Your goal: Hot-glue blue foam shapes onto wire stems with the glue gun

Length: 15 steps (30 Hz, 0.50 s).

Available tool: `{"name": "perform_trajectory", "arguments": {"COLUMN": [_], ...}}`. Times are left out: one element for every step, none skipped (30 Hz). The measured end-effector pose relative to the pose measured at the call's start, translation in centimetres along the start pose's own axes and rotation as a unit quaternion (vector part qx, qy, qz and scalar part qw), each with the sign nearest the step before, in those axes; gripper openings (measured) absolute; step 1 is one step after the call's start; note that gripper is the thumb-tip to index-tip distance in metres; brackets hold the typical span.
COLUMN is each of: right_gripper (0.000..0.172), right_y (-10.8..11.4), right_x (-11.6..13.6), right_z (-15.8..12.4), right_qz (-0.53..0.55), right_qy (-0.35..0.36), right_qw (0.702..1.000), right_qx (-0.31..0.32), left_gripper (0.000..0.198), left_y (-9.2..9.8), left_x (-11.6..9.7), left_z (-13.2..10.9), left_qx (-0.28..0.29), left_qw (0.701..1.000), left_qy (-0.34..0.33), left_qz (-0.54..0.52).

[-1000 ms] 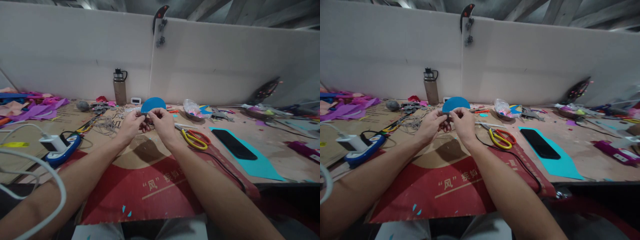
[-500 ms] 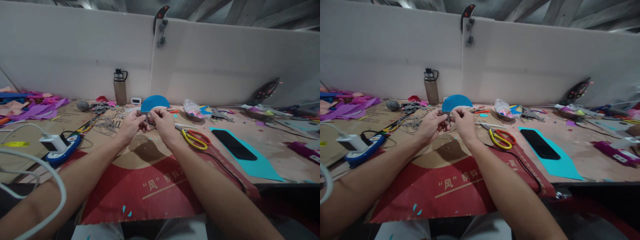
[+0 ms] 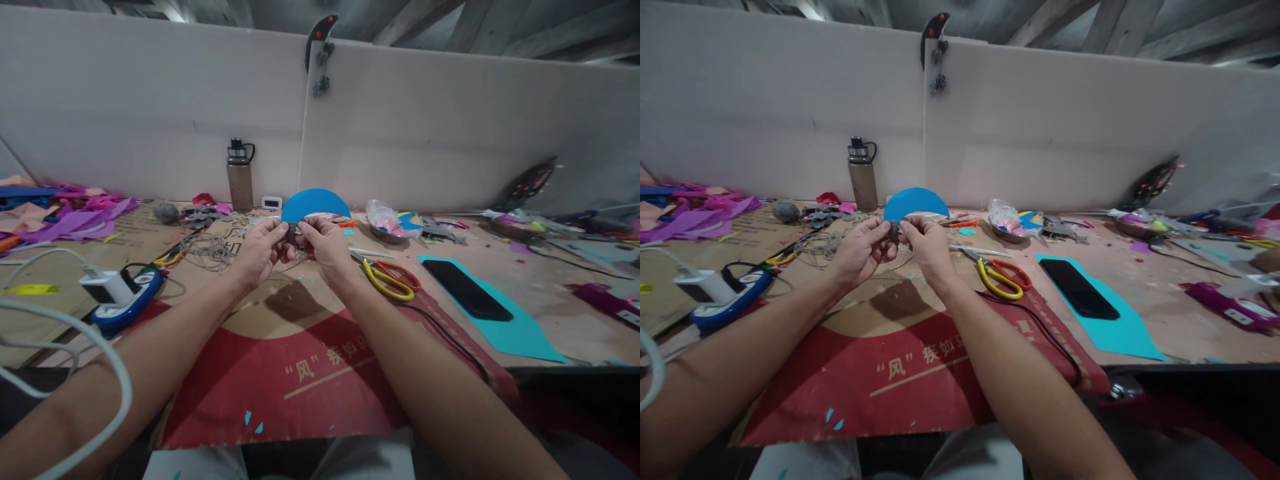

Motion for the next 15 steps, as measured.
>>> {"name": "perform_trajectory", "arguments": {"right_gripper": [0.024, 0.024, 0.024, 0.024, 0.024, 0.023, 0.023, 0.023, 0.022, 0.022, 0.021, 0.020, 0.019, 0.018, 0.017], "right_y": [-0.2, -0.3, -0.5, -0.6, -0.7, -0.7, -0.7, -0.7, -0.7, -0.6, -0.6, -0.6, -0.6, -0.6, -0.6], "right_x": [0.0, 0.0, 0.1, 0.1, 0.2, 0.4, 0.5, 0.6, 0.7, 0.8, 1.0, 1.1, 1.3, 1.5, 1.6], "right_z": [0.0, 0.0, 0.0, 0.0, 0.0, -0.1, -0.1, -0.2, -0.3, -0.3, -0.4, -0.5, -0.6, -0.6, -0.7], "right_qz": [-0.001, -0.002, -0.004, -0.007, -0.009, -0.009, -0.007, -0.005, -0.006, -0.008, -0.014, -0.021, -0.029, -0.037, -0.046], "right_qy": [0.003, 0.006, 0.011, 0.016, 0.023, 0.031, 0.038, 0.043, 0.045, 0.045, 0.045, 0.046, 0.050, 0.056, 0.063], "right_qw": [1.000, 1.000, 0.999, 0.999, 0.999, 0.998, 0.998, 0.998, 0.998, 0.998, 0.998, 0.998, 0.998, 0.997, 0.997], "right_qx": [0.012, 0.023, 0.034, 0.042, 0.047, 0.049, 0.049, 0.048, 0.044, 0.040, 0.036, 0.033, 0.030, 0.025, 0.020], "left_gripper": [0.017, 0.016, 0.014, 0.013, 0.012, 0.011, 0.011, 0.012, 0.013, 0.013, 0.013, 0.012, 0.011, 0.010, 0.009], "left_y": [0.1, 0.2, 0.3, 0.4, 0.5, 0.5, 0.5, 0.5, 0.5, 0.5, 0.6, 0.6, 0.7, 0.9, 1.0], "left_x": [0.1, 0.3, 0.4, 0.6, 0.8, 0.9, 1.2, 1.4, 1.6, 1.7, 1.7, 1.6, 1.5, 1.4, 1.2], "left_z": [0.0, 0.1, 0.1, 0.2, 0.2, 0.3, 0.3, 0.3, 0.3, 0.3, 0.3, 0.2, 0.1, 0.0, -0.1], "left_qx": [-0.002, -0.004, -0.006, -0.007, -0.006, -0.004, -0.002, -0.002, -0.004, -0.008, -0.014, -0.024, -0.038, -0.054, -0.069], "left_qw": [1.000, 1.000, 0.999, 0.999, 0.998, 0.998, 0.996, 0.995, 0.994, 0.994, 0.994, 0.994, 0.995, 0.995, 0.995], "left_qy": [0.009, 0.019, 0.029, 0.038, 0.046, 0.056, 0.067, 0.080, 0.091, 0.098, 0.100, 0.097, 0.091, 0.083, 0.073], "left_qz": [-0.005, -0.010, -0.016, -0.023, -0.032, -0.042, -0.051, -0.056, -0.058, -0.056, -0.050, -0.042, -0.033, -0.024, -0.013]}}
Point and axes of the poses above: each hand's wrist, its own z-axis towards the middle knuckle, its own y-axis out of the back of the hand, x = y × z, the point moved 9 cm from there along z, towards the middle knuckle, and after that the axes turned 1 degree about x, right-handed, at the moved point
